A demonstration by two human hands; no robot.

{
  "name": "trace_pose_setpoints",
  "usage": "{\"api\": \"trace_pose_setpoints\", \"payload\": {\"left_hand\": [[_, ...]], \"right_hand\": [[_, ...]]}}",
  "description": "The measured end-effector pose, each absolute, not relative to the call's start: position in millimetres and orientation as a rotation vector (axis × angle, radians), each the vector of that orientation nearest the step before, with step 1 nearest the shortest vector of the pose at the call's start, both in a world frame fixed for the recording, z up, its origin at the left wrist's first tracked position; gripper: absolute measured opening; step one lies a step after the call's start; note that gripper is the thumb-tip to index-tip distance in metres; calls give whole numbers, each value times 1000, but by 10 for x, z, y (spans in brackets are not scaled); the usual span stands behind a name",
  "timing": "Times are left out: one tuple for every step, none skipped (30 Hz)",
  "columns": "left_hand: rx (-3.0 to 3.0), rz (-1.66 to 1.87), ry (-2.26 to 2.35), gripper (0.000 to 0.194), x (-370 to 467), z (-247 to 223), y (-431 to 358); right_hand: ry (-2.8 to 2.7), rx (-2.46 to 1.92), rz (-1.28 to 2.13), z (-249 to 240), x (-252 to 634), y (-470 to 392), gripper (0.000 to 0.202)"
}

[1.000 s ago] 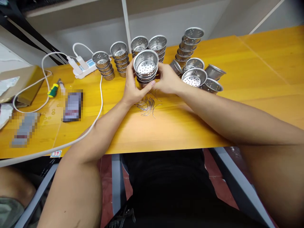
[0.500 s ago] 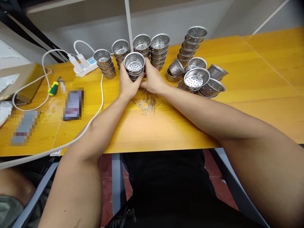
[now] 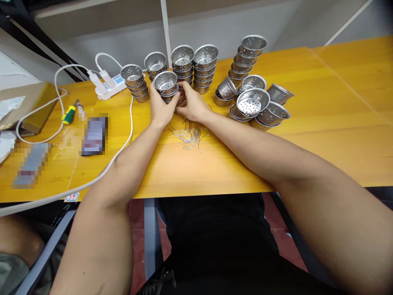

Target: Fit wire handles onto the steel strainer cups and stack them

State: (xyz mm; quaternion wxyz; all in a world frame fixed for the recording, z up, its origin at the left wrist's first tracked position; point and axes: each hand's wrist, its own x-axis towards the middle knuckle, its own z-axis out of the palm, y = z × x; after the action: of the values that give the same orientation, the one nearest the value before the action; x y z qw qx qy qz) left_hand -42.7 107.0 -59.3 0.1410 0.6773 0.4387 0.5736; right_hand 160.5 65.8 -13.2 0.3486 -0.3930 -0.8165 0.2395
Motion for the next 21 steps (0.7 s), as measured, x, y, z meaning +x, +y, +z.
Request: {"api": "trace_pose_setpoints", "payload": {"left_hand": [[1949,1647,1270,92,-445,-614,1104],[1939,1641,1281,93,-462,-629,1135],[1928,1638,1298,93,-476,-638,1159],[1917,1641,1316,94,-488,-641,1176],[1908,1650,1331,95,-495,-637,1184],[1904,1663,1338,97,-500,-627,1185],[1900,1680,1337,99,-502,-611,1179],[1897,1698,1331,101,-503,-592,1167],[1894,1711,1323,101,-504,-571,1151],[1892,1718,1318,99,-504,-548,1132],[1893,1719,1318,96,-504,-526,1111],[1896,1717,1323,94,-503,-504,1090],[1901,1714,1328,92,-501,-483,1068],[1910,1715,1331,92,-497,-464,1047],[1920,1721,1328,93,-491,-446,1029],[1931,1731,1319,94,-482,-431,1014],[1942,1741,1303,94,-472,-417,1003],[1953,1752,1287,93,-461,-405,997],[1962,1760,1272,93,-451,-397,995],[1967,1766,1264,93,-442,-392,998],[1967,1768,1263,94,-437,-390,1003]], "right_hand": [[-2122,-1006,630,-146,1590,660,83],[-2124,-984,643,-157,1574,658,83],[-2122,-957,659,-163,1560,653,83],[-2114,-929,676,-163,1549,644,83],[-2101,-904,690,-158,1544,632,83],[-2086,-886,698,-148,1544,618,82],[-2072,-876,697,-133,1550,604,80],[-2063,-875,689,-117,1561,590,79],[-2061,-881,674,-99,1575,576,78],[-2064,-892,655,-83,1591,564,76],[-2072,-907,638,-69,1609,554,75],[-2080,-920,624,-58,1626,545,74],[-2087,-929,614,-51,1642,537,73],[-2093,-930,608,-47,1656,530,73],[-2100,-925,610,-45,1667,524,73],[-2106,-916,618,-45,1675,518,73],[-2109,-905,634,-46,1680,513,74],[-2111,-897,654,-47,1682,508,76],[-2109,-892,674,-48,1680,504,78],[-2106,-891,690,-50,1677,501,80],[-2101,-890,698,-52,1672,499,82]]}}
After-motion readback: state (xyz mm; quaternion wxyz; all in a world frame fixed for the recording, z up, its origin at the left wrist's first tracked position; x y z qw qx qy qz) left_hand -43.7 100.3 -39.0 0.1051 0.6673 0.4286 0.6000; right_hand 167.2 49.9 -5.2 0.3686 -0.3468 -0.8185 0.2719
